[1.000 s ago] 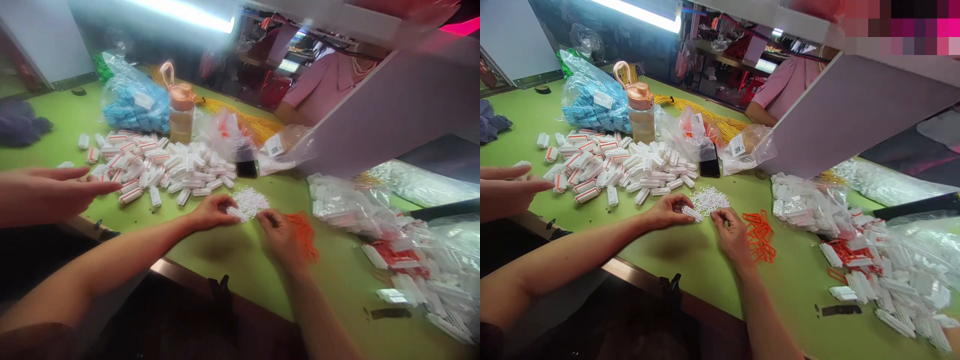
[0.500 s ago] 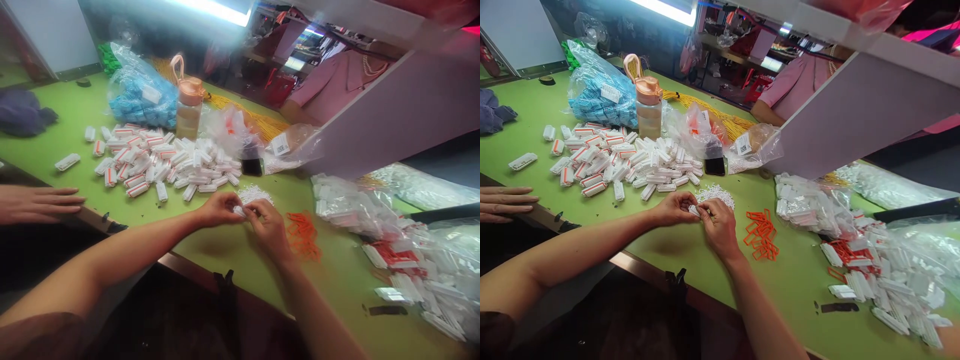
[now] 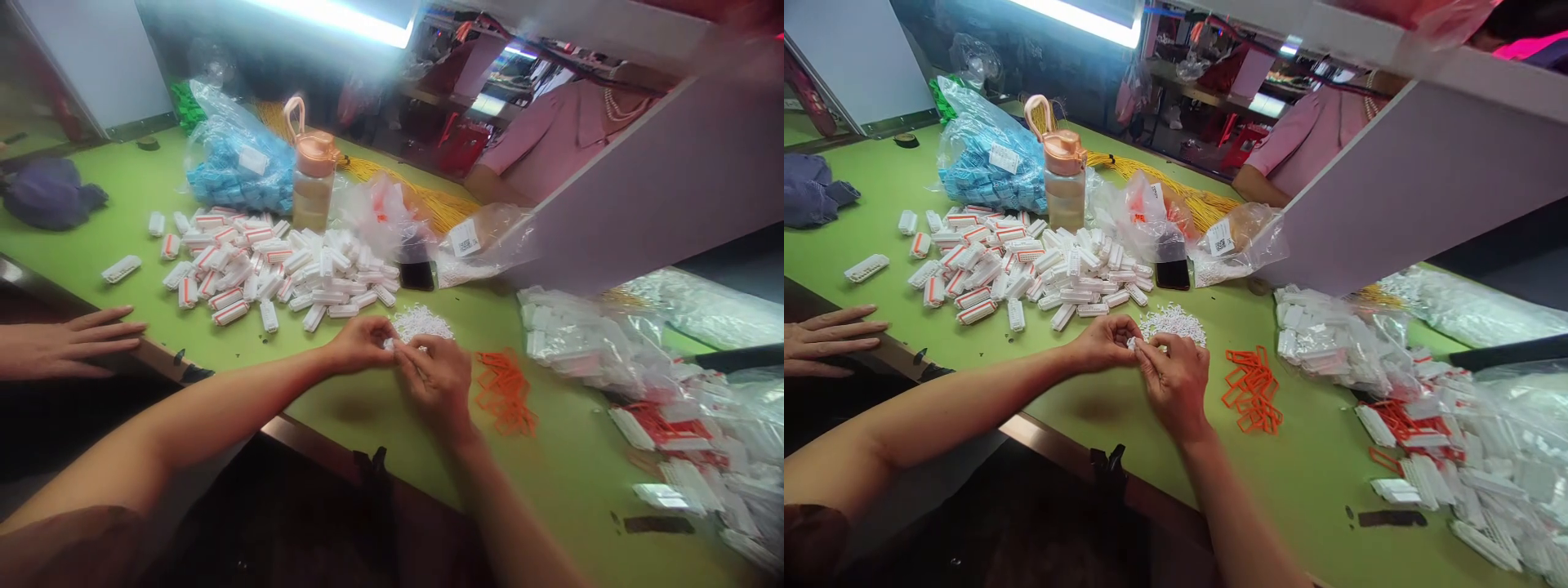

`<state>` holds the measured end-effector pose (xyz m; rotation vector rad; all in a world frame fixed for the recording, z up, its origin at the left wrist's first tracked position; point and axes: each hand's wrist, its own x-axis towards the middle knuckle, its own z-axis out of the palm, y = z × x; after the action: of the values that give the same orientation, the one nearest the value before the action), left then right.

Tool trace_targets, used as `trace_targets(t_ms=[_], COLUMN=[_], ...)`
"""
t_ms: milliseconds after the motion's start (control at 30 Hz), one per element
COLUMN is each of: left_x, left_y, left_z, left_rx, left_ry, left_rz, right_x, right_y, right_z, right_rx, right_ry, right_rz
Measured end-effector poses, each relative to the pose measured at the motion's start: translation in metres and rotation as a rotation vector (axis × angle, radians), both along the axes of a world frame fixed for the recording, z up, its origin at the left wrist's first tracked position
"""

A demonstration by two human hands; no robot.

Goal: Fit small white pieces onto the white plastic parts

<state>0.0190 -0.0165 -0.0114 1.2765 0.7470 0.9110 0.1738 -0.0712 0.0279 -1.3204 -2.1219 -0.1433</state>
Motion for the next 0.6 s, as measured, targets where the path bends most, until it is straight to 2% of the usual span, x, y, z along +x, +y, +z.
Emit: trace_targets(t_ms=[100, 200, 300, 367, 467, 600], left_x=[-0.001, -0.002, -0.002, -0.003, -0.004, -0.005], left_y=[0.0, -0.002, -0.003, -0.003, -0.001, 0.0], left_z=[-0.002, 0.001, 0.006, 0.009, 0.011, 0.011], left_rx=[0.013, -0.035, -0.051, -0.024, 0.021, 0.001], left_ry=[-0.022, -0.031, 0.024, 0.069, 0.114, 0.083], left_rz=[0.02, -0.002, -0.019, -0.011, 0.007, 0.007], right_x=[0.0, 0.01, 0.03, 0.044, 0.058, 0.061], right_y=[-0.001, 0.005, 0.013, 0.017, 0.019, 0.02], right_z=[0.0, 0.002, 0.004, 0.006, 0.007, 0.006], right_rx=[-0.029, -0.098, -0.205, -0.325, -0.478, -0.537], right_ry=[0.036, 0.217, 0.412, 0.379, 0.191, 0.059], right_rz=[0.011, 0.007, -0.115, -0.205, -0.239, -0.292])
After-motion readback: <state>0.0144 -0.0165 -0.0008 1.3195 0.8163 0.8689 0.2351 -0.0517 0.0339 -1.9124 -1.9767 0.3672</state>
